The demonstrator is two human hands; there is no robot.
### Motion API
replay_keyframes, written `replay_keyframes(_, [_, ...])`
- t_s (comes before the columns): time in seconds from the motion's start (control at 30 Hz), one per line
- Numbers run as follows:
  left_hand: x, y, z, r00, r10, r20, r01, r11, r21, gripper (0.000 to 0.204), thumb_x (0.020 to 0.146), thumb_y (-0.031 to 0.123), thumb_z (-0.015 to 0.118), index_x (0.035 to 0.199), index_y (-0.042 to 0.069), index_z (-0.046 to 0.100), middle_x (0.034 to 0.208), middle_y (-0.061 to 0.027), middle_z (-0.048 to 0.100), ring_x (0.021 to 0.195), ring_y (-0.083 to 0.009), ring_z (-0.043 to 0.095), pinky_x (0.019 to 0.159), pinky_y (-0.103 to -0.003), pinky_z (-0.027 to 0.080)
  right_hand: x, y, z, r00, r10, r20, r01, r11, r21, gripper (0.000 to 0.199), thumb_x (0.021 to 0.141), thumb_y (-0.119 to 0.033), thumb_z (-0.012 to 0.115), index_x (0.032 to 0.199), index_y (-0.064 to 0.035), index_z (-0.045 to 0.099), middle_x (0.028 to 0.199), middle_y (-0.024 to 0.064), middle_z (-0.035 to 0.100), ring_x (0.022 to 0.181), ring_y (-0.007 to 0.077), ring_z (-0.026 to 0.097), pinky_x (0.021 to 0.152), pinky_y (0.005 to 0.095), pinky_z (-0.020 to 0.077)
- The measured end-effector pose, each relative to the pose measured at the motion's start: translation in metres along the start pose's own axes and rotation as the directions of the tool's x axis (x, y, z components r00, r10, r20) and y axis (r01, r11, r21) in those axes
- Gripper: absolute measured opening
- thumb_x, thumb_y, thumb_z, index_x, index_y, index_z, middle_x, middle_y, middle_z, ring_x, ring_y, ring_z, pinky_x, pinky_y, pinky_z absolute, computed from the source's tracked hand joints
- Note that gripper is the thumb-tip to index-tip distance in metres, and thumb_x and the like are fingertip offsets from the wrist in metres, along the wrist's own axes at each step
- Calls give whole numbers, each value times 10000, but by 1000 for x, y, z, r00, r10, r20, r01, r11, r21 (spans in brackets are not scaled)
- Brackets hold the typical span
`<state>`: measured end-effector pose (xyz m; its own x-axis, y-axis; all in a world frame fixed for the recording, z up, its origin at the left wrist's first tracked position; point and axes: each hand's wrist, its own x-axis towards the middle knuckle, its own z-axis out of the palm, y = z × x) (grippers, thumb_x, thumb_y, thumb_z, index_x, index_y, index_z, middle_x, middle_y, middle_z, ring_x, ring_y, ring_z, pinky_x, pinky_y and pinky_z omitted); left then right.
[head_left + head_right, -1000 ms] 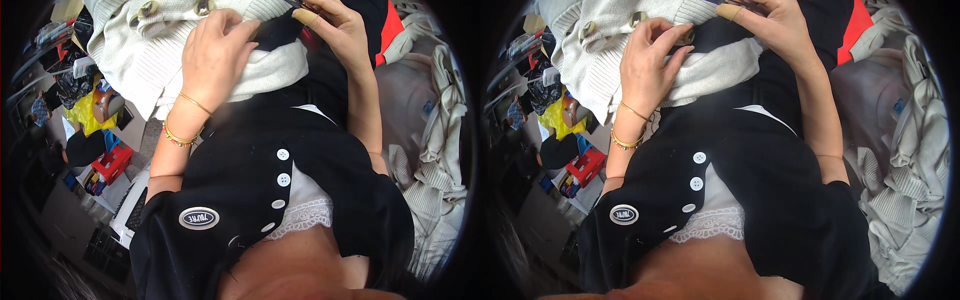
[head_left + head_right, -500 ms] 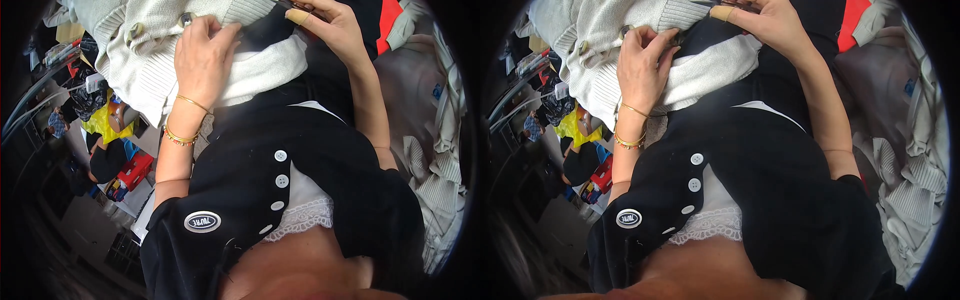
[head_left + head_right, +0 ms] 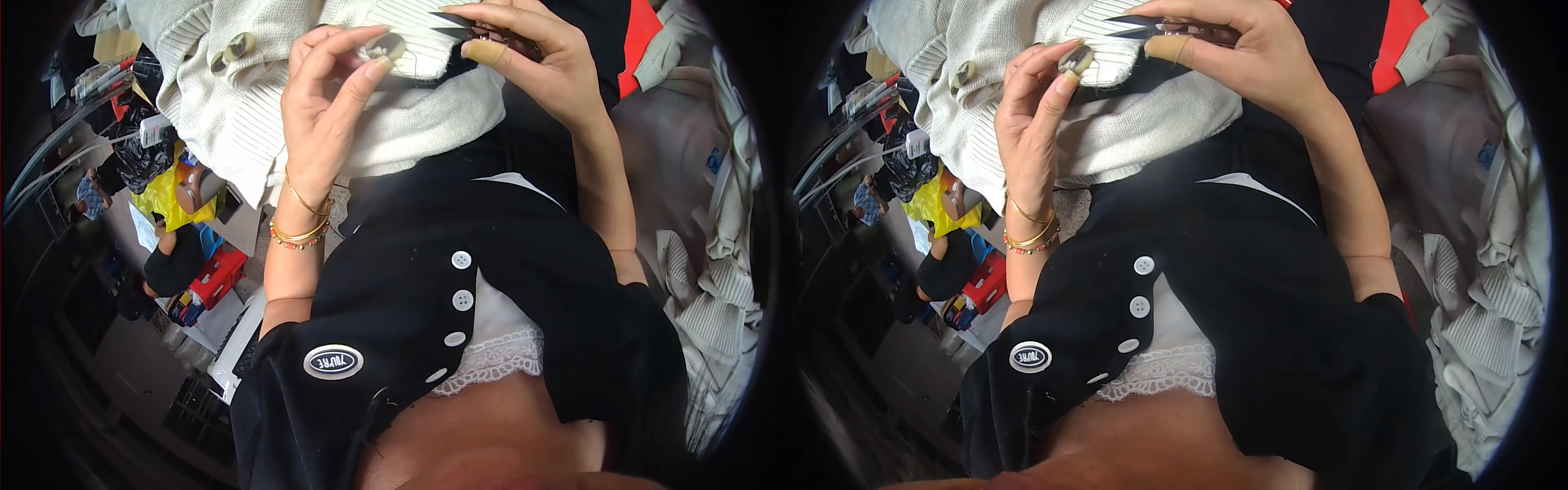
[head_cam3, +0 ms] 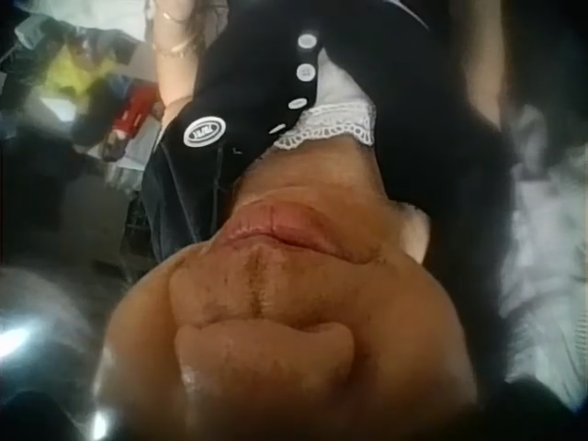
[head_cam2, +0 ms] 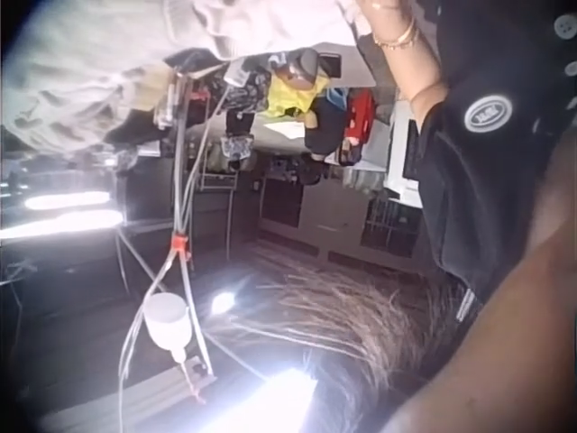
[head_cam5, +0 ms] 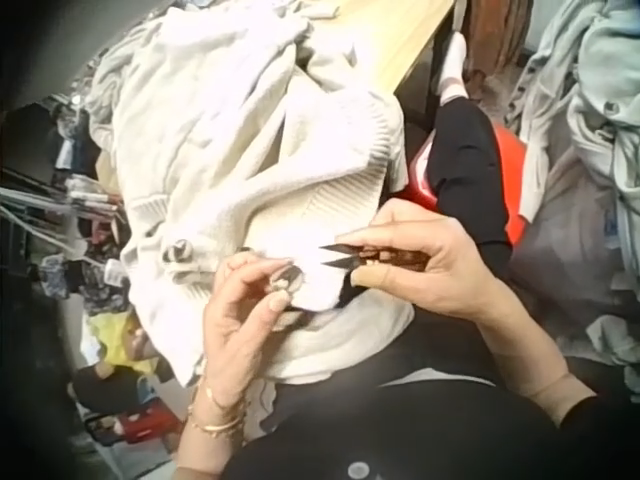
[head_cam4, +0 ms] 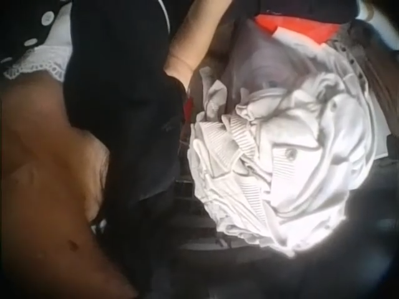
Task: Trimming loose threads and cleaning buttons on finished sweaters using small snips at a garment factory workstation.
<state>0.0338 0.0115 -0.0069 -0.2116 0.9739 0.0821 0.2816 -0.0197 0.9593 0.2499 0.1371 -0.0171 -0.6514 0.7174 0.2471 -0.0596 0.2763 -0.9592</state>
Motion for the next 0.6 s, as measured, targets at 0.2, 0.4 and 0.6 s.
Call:
replay_keyframes(0.2, [-2, -2, 3, 999, 10, -41, -11, 1000, -28, 306, 929, 64, 732, 1234, 51, 711, 1142, -13, 513, 924, -76, 518, 869, -212, 452, 3, -8, 6, 998, -28, 52, 32, 996, -81, 360, 803, -24, 833, 1148, 30, 743, 874, 77, 654, 767, 151, 579, 657, 272, 446])
replay_keyframes(0.4, [-4, -7, 7, 992, 105, -65, -99, 990, 98, 310, 907, 75, 761, 1215, 66, 726, 1147, -22, 546, 896, -86, 531, 825, -222, 472, 4, -16, 2, 996, -30, 84, 44, 985, -164, 368, 799, -29, 838, 1150, 27, 743, 889, 74, 640, 751, 160, 574, 642, 266, 435])
replay_keyframes(0.6, [-5, -11, 3, 972, 231, -50, -202, 922, 330, 347, 877, 87, 802, 1218, 82, 742, 1197, -34, 598, 928, -101, 568, 835, -238, 481, 5, -22, 3, 994, 0, 107, 21, 981, -195, 373, 791, -40, 844, 1146, 19, 749, 870, 79, 642, 754, 168, 585, 646, 273, 441])
